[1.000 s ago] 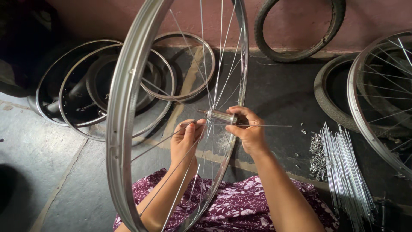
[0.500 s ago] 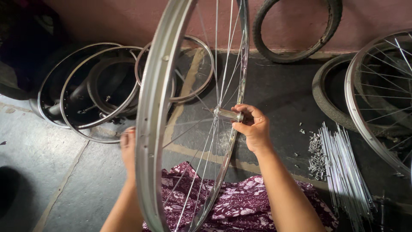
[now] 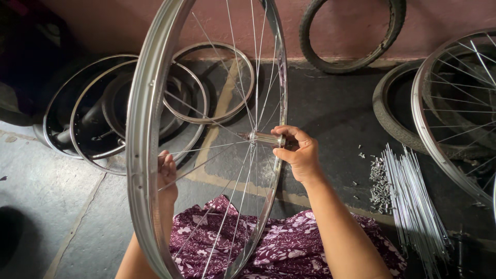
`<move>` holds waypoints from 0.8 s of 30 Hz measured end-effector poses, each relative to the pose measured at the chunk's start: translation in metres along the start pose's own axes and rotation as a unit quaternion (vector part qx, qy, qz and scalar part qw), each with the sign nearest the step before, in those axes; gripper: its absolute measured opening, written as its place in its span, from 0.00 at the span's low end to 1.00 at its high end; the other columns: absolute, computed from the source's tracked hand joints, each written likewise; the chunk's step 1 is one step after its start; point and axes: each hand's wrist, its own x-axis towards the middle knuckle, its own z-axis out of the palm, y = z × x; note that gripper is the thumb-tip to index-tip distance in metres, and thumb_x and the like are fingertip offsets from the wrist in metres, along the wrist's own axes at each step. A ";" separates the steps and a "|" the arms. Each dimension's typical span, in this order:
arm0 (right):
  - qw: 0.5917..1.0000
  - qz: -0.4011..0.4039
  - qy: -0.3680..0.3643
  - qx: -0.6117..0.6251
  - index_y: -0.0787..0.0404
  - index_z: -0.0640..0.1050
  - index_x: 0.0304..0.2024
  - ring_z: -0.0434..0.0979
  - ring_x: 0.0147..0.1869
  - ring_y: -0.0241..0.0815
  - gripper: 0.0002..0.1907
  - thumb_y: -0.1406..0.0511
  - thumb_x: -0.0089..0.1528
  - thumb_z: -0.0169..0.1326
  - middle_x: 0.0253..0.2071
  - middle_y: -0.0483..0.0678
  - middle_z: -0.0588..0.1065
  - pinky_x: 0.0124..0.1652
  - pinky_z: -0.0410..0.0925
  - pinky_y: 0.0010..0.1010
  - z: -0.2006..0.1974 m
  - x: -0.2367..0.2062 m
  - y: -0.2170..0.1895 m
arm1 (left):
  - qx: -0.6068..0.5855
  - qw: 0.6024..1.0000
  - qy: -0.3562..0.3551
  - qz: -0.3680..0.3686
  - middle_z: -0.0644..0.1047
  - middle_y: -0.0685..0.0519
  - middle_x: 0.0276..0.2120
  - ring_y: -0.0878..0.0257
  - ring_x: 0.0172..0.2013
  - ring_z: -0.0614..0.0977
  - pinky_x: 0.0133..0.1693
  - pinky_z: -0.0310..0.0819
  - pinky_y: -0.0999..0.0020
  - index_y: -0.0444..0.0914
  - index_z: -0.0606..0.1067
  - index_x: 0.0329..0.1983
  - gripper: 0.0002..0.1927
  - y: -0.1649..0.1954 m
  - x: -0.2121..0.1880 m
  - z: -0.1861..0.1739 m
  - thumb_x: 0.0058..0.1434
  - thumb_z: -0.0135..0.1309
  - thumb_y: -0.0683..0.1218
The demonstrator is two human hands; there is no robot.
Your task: The person assembles a bicycle wheel by inserting spokes through the hub and rim, then tightening them with a spoke wrench. The person rotates the wheel to access different spoke holes and continues adding and tightening spokes.
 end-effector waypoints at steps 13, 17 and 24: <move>1.000 0.019 0.011 0.016 0.63 0.79 0.49 0.80 0.54 0.39 0.26 0.84 0.50 0.60 0.52 0.51 0.78 0.53 0.77 0.32 -0.002 0.000 -0.004 | 0.094 0.995 -0.027 0.031 0.81 0.50 0.42 0.63 0.41 0.84 0.45 0.81 0.69 0.41 0.75 0.51 0.14 -0.024 0.010 0.038 0.69 0.53 0.52; 1.000 0.013 0.001 0.002 0.63 0.79 0.49 0.79 0.54 0.38 0.26 0.84 0.50 0.59 0.53 0.50 0.78 0.53 0.77 0.32 0.000 0.000 -0.003 | 0.106 0.992 -0.046 0.042 0.81 0.51 0.39 0.64 0.38 0.83 0.43 0.81 0.70 0.43 0.73 0.48 0.09 -0.022 0.020 0.049 0.72 0.51 0.51; 1.000 0.003 -0.007 0.001 0.63 0.80 0.49 0.79 0.54 0.38 0.26 0.83 0.50 0.60 0.53 0.50 0.78 0.53 0.76 0.31 -0.001 -0.001 -0.002 | 0.115 0.991 -0.041 0.053 0.82 0.51 0.38 0.63 0.38 0.84 0.44 0.80 0.69 0.41 0.75 0.43 0.08 -0.020 0.019 0.055 0.74 0.52 0.49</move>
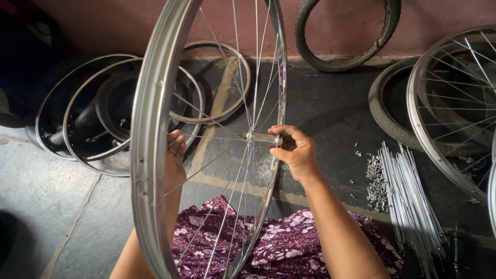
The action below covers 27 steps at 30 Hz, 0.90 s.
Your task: The person assembles a bicycle wheel by inserting spokes through the hub and rim, then tightening them with a spoke wrench. The person rotates the wheel to access different spoke holes and continues adding and tightening spokes.
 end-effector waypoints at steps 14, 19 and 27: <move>1.000 0.007 -0.005 0.006 0.63 0.80 0.51 0.79 0.54 0.38 0.26 0.83 0.50 0.61 0.53 0.51 0.78 0.54 0.76 0.32 -0.001 -0.001 -0.001 | -0.024 0.999 -0.026 -0.030 0.81 0.51 0.39 0.64 0.39 0.83 0.44 0.81 0.70 0.43 0.75 0.49 0.08 -0.011 0.008 0.006 0.75 0.51 0.50; 1.000 0.005 -0.006 0.003 0.63 0.80 0.51 0.80 0.55 0.39 0.27 0.83 0.50 0.62 0.54 0.52 0.78 0.54 0.77 0.32 0.000 0.000 0.000 | -0.060 0.996 -0.015 -0.063 0.81 0.51 0.39 0.65 0.38 0.84 0.40 0.80 0.71 0.45 0.72 0.51 0.09 -0.019 0.012 0.018 0.73 0.49 0.52; 1.000 0.002 -0.008 0.023 0.64 0.79 0.51 0.79 0.56 0.39 0.26 0.83 0.51 0.62 0.54 0.52 0.78 0.56 0.76 0.33 -0.003 -0.001 0.001 | -0.017 0.999 -0.003 0.032 0.82 0.50 0.40 0.64 0.39 0.84 0.44 0.83 0.71 0.39 0.76 0.45 0.10 -0.010 -0.003 0.001 0.74 0.52 0.50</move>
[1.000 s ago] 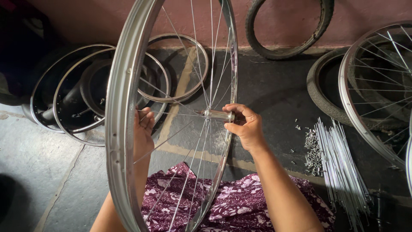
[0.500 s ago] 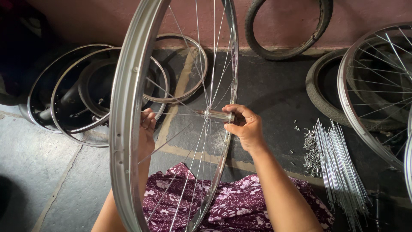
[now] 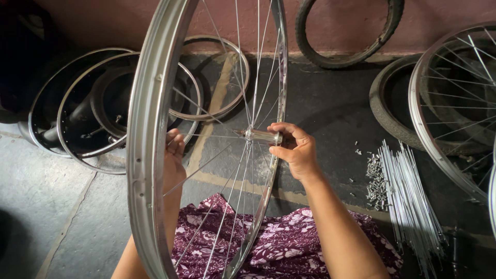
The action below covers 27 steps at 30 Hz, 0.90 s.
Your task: The person assembles a bicycle wheel by inserting spokes through the hub and rim, then tightening them with a spoke wrench. The person rotates the wheel to access different spoke holes and continues adding and tightening spokes.
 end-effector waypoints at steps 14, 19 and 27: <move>1.000 0.003 0.006 -0.025 0.63 0.79 0.51 0.79 0.58 0.41 0.27 0.83 0.50 0.62 0.55 0.52 0.78 0.56 0.76 0.34 0.002 -0.001 -0.007 | 0.013 1.000 0.016 -0.015 0.82 0.50 0.37 0.63 0.37 0.84 0.43 0.81 0.70 0.40 0.77 0.45 0.07 0.004 0.003 0.003 0.72 0.53 0.48; 1.000 0.009 0.004 -0.020 0.63 0.79 0.51 0.80 0.57 0.41 0.27 0.82 0.50 0.62 0.54 0.52 0.78 0.55 0.77 0.34 0.002 -0.001 -0.008 | 0.035 0.999 0.024 -0.028 0.82 0.52 0.37 0.65 0.38 0.84 0.44 0.82 0.71 0.41 0.75 0.41 0.09 0.001 0.007 0.005 0.74 0.49 0.49; 1.000 0.019 0.005 -0.015 0.63 0.79 0.52 0.80 0.56 0.40 0.27 0.83 0.50 0.62 0.54 0.52 0.78 0.54 0.77 0.34 0.002 -0.001 -0.008 | 0.061 0.998 0.020 -0.005 0.81 0.51 0.37 0.66 0.37 0.83 0.43 0.80 0.72 0.41 0.77 0.40 0.09 0.021 -0.001 0.010 0.73 0.52 0.49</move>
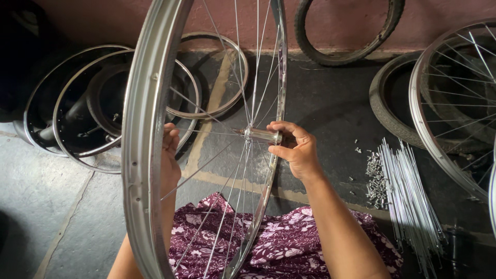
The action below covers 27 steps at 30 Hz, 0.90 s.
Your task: The person assembles a bicycle wheel by inserting spokes through the hub and rim, then tightening them with a spoke wrench. The person rotates the wheel to access different spoke holes and continues adding and tightening spokes.
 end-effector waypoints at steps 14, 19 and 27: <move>1.000 -0.022 -0.005 -0.005 0.64 0.79 0.54 0.80 0.56 0.43 0.28 0.82 0.51 0.64 0.55 0.55 0.78 0.53 0.78 0.36 -0.004 0.001 0.001 | -0.032 0.996 -0.029 -0.072 0.81 0.52 0.36 0.65 0.35 0.84 0.40 0.80 0.70 0.42 0.76 0.42 0.10 -0.019 0.028 0.008 0.73 0.49 0.51; 0.999 -0.033 -0.003 -0.024 0.64 0.77 0.54 0.79 0.60 0.43 0.29 0.81 0.51 0.65 0.56 0.54 0.78 0.55 0.78 0.36 -0.002 0.000 0.003 | -0.026 0.997 0.000 -0.072 0.82 0.52 0.36 0.66 0.35 0.83 0.41 0.80 0.72 0.43 0.73 0.38 0.12 -0.023 0.035 0.008 0.72 0.50 0.54; 0.999 -0.040 -0.003 -0.007 0.63 0.77 0.51 0.78 0.63 0.46 0.28 0.82 0.50 0.66 0.59 0.53 0.76 0.56 0.77 0.38 -0.003 0.002 0.007 | -0.039 0.993 -0.032 -0.104 0.78 0.57 0.32 0.71 0.36 0.79 0.42 0.75 0.78 0.38 0.76 0.41 0.20 -0.031 0.030 -0.006 0.71 0.51 0.60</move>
